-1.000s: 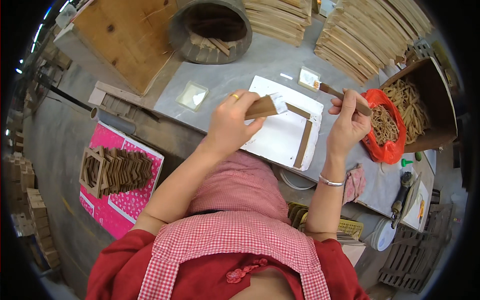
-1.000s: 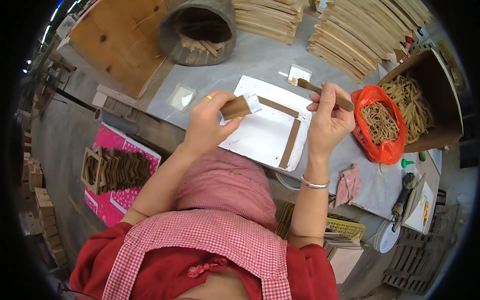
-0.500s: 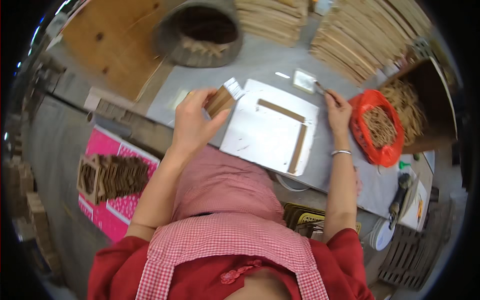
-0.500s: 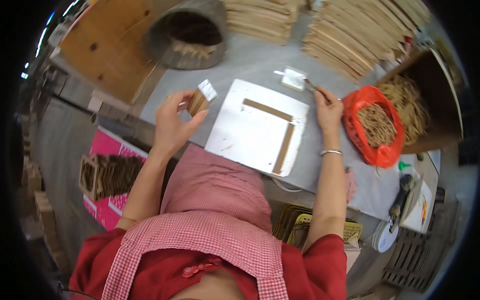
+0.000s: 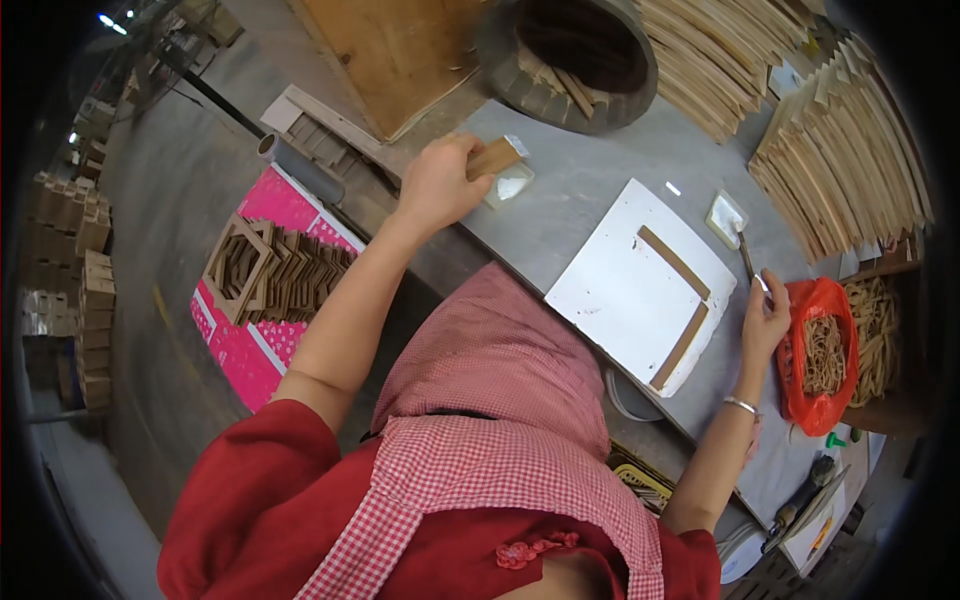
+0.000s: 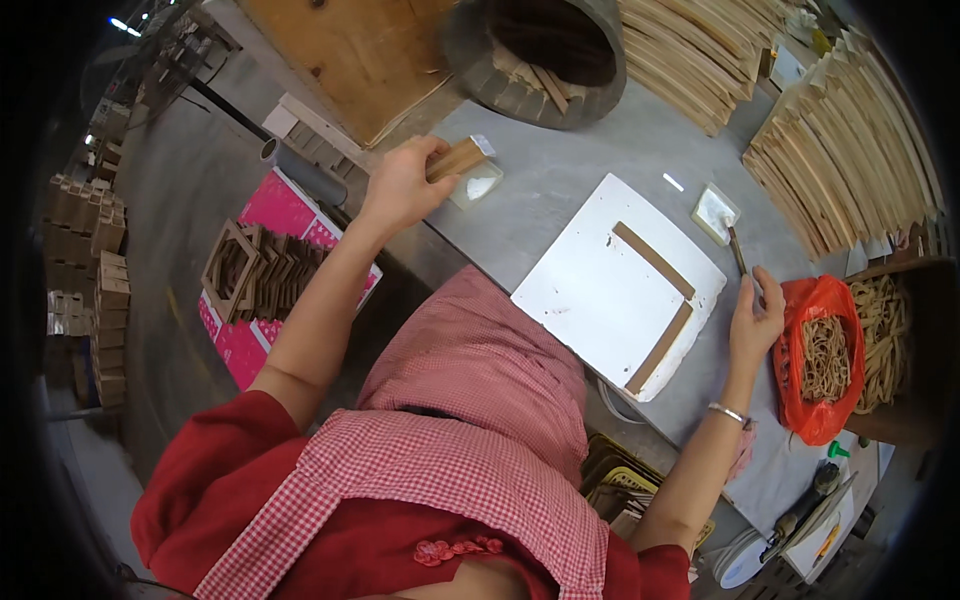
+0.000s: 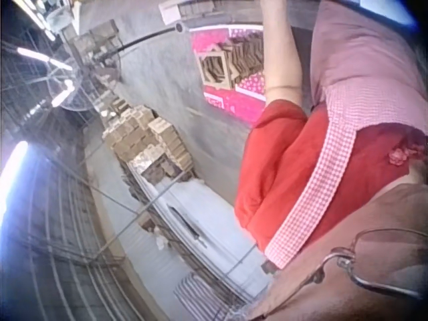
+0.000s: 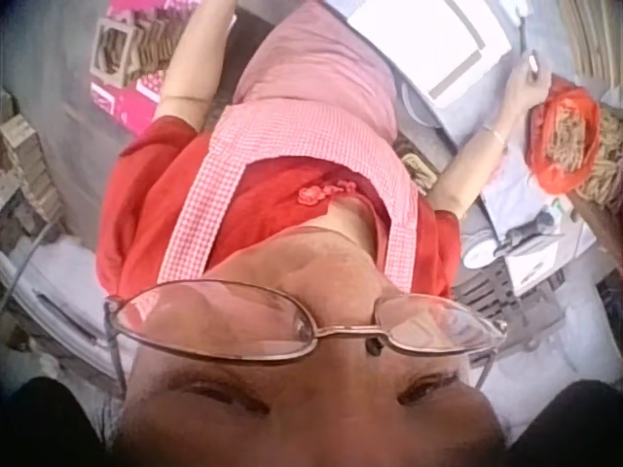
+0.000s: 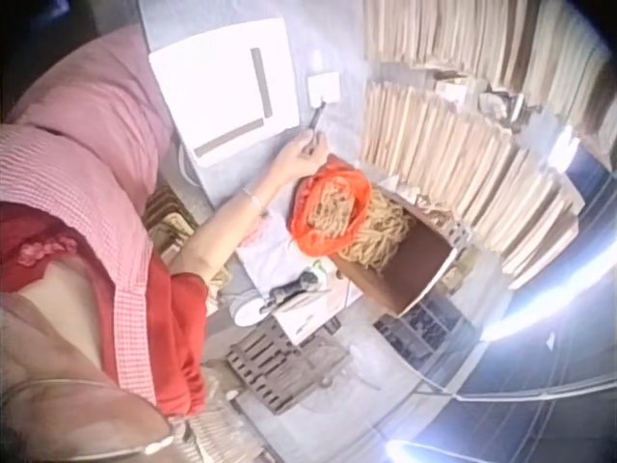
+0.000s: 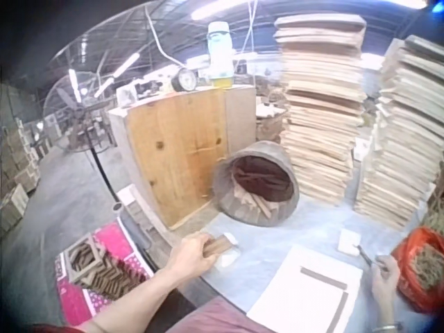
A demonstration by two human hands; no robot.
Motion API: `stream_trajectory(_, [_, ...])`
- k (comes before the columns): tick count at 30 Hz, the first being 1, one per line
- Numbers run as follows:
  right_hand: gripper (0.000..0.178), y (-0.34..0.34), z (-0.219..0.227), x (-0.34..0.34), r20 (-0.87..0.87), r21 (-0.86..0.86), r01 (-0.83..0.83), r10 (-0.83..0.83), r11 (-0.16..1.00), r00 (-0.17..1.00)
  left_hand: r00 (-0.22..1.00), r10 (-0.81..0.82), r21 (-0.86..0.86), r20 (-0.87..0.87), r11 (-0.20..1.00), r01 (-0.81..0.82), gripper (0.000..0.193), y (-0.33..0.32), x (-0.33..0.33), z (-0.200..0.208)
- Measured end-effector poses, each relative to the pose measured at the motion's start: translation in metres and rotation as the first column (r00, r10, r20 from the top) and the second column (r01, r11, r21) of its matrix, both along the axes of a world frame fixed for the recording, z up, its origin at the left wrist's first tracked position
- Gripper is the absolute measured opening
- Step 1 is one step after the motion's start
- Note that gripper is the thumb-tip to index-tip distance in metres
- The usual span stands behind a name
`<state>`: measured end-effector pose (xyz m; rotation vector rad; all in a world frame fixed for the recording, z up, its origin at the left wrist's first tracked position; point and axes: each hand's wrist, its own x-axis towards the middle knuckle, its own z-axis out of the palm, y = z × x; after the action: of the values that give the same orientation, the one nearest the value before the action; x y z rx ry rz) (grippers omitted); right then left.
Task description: Assembling small square wooden frames using glue and a jig on a workbench.
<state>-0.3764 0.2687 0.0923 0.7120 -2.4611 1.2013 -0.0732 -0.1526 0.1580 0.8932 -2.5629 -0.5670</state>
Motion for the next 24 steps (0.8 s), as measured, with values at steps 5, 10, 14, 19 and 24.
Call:
stream_trajectory(5, [0.022, -0.005, 0.015, 0.02, -0.062, 0.036, -0.034, 0.037, 0.999, 0.997, 0.999, -0.026, -0.015, -0.021, 1.0, 0.026, 0.036, 0.004, -0.008, -0.001])
stream_trajectory(10, [0.018, -0.058, 0.036, 0.054, -0.067, 0.028, -0.13, 0.131, 0.991, 0.989, 0.998, -0.029, -0.095, 0.058, 0.995, 0.034, 0.04, 0.012, -0.015, -0.009])
stream_trajectory(14, [0.02, -0.098, 0.052, 0.082, -0.106, 0.032, -0.246, 0.248, 0.969, 0.963, 0.999, -0.042, -0.102, 0.021, 0.994, 0.044, 0.041, 0.017, -0.012, -0.008])
stream_trajectory(19, [0.021, -0.172, 0.068, 0.103, -0.14, 0.076, -0.484, 0.49, 0.872, 0.861, 0.997, -0.059, -0.038, -0.049, 0.998, 0.058, 0.047, 0.017, 0.0, -0.002])
stream_trajectory(24, [0.026, -0.26, 0.073, 0.092, -0.131, 0.194, -0.539, 0.566, 0.82, 0.814, 0.967, -0.073, -0.044, -0.243, 0.997, 0.064, 0.046, 0.024, 0.014, 0.005])
